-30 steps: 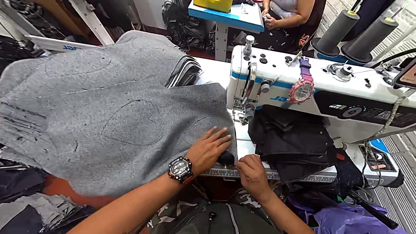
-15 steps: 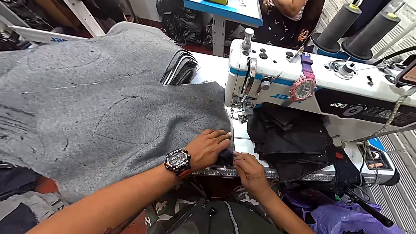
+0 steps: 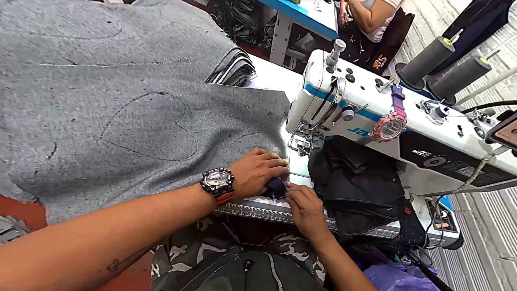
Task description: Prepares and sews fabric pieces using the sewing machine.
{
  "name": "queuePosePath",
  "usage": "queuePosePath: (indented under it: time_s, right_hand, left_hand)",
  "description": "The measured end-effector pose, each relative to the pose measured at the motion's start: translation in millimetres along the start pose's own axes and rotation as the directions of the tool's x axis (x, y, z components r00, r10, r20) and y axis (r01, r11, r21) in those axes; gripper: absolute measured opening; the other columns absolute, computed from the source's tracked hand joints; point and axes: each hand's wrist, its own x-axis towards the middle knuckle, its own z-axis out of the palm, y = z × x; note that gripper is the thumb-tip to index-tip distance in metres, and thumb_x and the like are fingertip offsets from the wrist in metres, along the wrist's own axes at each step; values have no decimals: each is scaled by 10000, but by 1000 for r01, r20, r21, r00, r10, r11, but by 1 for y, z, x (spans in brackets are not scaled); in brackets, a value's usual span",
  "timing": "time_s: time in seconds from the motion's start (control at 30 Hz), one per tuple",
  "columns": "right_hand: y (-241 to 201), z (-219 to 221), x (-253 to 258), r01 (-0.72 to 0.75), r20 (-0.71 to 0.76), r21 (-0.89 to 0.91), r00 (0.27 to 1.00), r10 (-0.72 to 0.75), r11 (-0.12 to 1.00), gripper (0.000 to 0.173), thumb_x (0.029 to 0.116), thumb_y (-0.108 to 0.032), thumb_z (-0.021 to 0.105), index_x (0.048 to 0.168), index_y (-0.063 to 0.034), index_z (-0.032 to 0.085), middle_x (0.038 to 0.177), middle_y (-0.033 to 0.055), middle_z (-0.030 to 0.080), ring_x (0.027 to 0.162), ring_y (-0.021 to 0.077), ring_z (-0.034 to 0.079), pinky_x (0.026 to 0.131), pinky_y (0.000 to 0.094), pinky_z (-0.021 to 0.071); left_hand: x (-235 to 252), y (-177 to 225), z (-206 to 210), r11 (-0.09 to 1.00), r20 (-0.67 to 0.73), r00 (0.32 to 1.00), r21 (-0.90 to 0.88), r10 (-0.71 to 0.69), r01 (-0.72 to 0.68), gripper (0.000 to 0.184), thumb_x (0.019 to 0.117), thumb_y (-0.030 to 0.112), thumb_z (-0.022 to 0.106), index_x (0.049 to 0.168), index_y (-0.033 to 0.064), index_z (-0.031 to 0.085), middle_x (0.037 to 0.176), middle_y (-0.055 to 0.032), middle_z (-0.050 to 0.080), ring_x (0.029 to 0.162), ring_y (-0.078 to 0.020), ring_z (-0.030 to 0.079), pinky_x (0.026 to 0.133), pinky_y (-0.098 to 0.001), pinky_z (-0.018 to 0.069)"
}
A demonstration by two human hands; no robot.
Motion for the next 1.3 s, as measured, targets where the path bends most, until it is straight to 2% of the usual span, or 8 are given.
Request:
queuePosePath:
  time_s: [0.2, 0.37, 0.5, 0.6, 0.7, 0.8, 0.9, 1.3]
  right_hand:
    - [4, 5, 23, -70, 10, -17, 998, 70, 997, 113, 952, -57, 641, 939, -48, 753, 1079, 79, 746, 1124, 219, 691, 987, 369, 557]
    - [7, 14, 44, -82, -18, -83, 997, 81, 993, 93, 936, -41, 667, 943, -38, 759, 1040, 105, 743, 1046, 255, 710, 914, 413, 580]
    - [0, 24, 49, -129, -36, -197, 992, 124, 972, 101, 956, -74, 655, 971, -44, 750, 1012, 116, 714, 939, 264, 700, 829, 433, 581]
    - [-2, 23, 41, -143, -48, -204, 989, 136, 968, 110, 946, -72, 660, 970, -45, 763, 1057, 118, 723, 1002, 271, 703, 881, 446, 575]
    - [-1, 19, 30, -124, -46, -189, 992, 118, 974, 153, 957, -94, 646, 1016, -55, 782, 1146, 93, 741, 1098, 245, 699, 971, 437, 551]
    - [-2, 18, 21, -103, -48, -202, 994, 95, 974, 180, 973, -118, 633, 1054, -54, 781, 1162, 91, 742, 1126, 238, 692, 981, 427, 542]
    - [-2, 16, 25, -96, -26, -201, 995, 93, 975, 178, 974, -124, 636, 1046, -51, 781, 1151, 93, 738, 1122, 240, 687, 970, 433, 540]
    - [6, 16, 44, -79, 51, -295, 994, 98, 952, 247, 992, -111, 596, 1171, -67, 759, 1224, 86, 713, 1141, 265, 658, 957, 454, 533]
  left_hand:
    - [13, -28, 0, 999, 0, 999, -2, 50, -50, 458, 889, 239, 694, 1342, 184, 675, 1436, -27, 625, 1341, -271, 568, 1031, -533, 460]
    - [32, -65, 0, 984, -26, 986, -72, 164, -165, 425, 822, 224, 775, 1243, 185, 730, 1245, -167, 647, 1160, -392, 615, 923, -593, 496]
    - [45, -81, -10, 969, 51, 970, -69, 239, -236, 419, 825, 199, 786, 1241, 193, 737, 1241, -213, 612, 1152, -416, 592, 910, -569, 505]
    - [36, -50, -23, 985, 96, 981, -34, 169, -166, 273, 887, 11, 677, 1140, 81, 753, 1239, -228, 639, 1205, -438, 584, 984, -602, 480]
    - [11, 0, -16, 999, 72, 997, -43, 4, 0, 204, 1012, 154, 602, 1089, 15, 730, 1193, -174, 702, 1218, -354, 634, 1069, -512, 480]
    - [-6, 4, 10, 966, -132, 988, -256, -82, 46, 234, 1008, 242, 613, 1069, 73, 764, 1252, -107, 715, 1259, -285, 640, 1089, -452, 496]
    - [-3, -10, 21, 943, -240, 969, -333, -59, -25, 199, 995, 190, 611, 1023, 93, 783, 1195, -75, 740, 1233, -263, 658, 1074, -432, 511]
    - [27, -67, 12, 896, -183, 970, -386, 161, -221, 183, 987, 158, 615, 990, 101, 789, 1086, -73, 757, 1113, -263, 701, 989, -446, 548]
